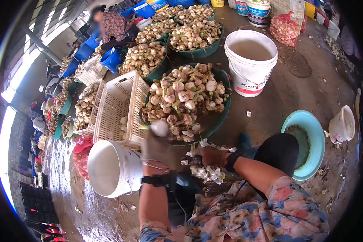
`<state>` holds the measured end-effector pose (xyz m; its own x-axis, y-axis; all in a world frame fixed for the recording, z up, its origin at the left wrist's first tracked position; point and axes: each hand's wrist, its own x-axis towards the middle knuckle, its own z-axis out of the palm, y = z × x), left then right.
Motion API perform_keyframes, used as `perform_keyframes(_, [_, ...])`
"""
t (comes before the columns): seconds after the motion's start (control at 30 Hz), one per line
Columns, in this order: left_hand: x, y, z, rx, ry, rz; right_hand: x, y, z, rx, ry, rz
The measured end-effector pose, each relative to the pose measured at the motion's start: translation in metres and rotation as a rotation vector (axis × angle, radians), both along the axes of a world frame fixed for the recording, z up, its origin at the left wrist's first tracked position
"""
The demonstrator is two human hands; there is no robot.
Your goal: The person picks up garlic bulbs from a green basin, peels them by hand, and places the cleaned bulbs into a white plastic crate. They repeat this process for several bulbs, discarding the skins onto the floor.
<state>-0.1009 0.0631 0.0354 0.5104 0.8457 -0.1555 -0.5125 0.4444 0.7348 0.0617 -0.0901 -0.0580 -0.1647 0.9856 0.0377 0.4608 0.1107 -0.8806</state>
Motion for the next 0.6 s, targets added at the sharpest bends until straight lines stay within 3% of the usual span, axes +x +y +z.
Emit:
perform_keyframes(0.03, [-0.014,0.025,0.009,0.11,-0.067,0.125,0.003,0.01,-0.06,-0.087,-0.03,0.005])
perform_keyframes(0.07, [-0.028,0.049,0.019,0.222,-0.135,0.247,0.006,0.01,-0.048,-0.163,-0.099,-0.077])
perform_keyframes(0.1, [-0.045,0.057,0.032,-0.04,-0.305,0.217,0.008,0.011,-0.033,-0.244,-0.164,-0.155])
perform_keyframes(0.13, [-0.033,0.049,0.048,-0.076,-0.255,0.354,0.018,0.026,-0.056,-0.254,-0.172,-0.15])
perform_keyframes(0.2, [-0.036,0.057,0.019,-0.076,-0.166,0.219,0.037,0.067,-0.124,-0.018,-0.858,-0.037])
perform_keyframes(0.23, [-0.034,0.059,0.008,-0.097,-0.094,0.18,0.046,0.08,-0.119,-0.023,-0.864,-0.033])
perform_keyframes(0.27, [-0.032,0.057,-0.005,-0.124,-0.023,0.147,0.055,0.093,-0.115,-0.087,-0.749,-0.187])
perform_keyframes(0.33, [-0.007,0.045,0.004,-0.085,-0.036,0.111,0.057,0.113,-0.115,-0.144,-0.635,-0.332])
perform_keyframes(0.37, [0.004,0.034,0.019,-0.062,0.08,0.082,0.054,0.121,-0.117,-0.17,-0.834,-0.224])
perform_keyframes(0.43, [0.016,0.032,0.018,-0.052,0.224,0.032,0.052,0.136,-0.113,-0.319,-0.741,-0.348])
perform_keyframes(0.5, [0.021,0.034,0.01,-0.021,0.238,-0.032,0.086,0.148,-0.22,-0.026,-0.431,-0.218])
perform_keyframes(0.53, [0.025,0.032,0.006,0.011,0.246,-0.102,0.091,0.15,-0.209,0.098,-0.287,-0.121])
perform_keyframes(0.57, [0.029,0.03,0.002,0.012,0.268,-0.141,0.091,0.138,-0.199,-0.154,-0.342,-0.236])
perform_keyframes(0.6, [0.036,0.026,-0.001,0.01,0.262,-0.142,0.089,0.13,-0.168,-0.232,-0.278,-0.284])
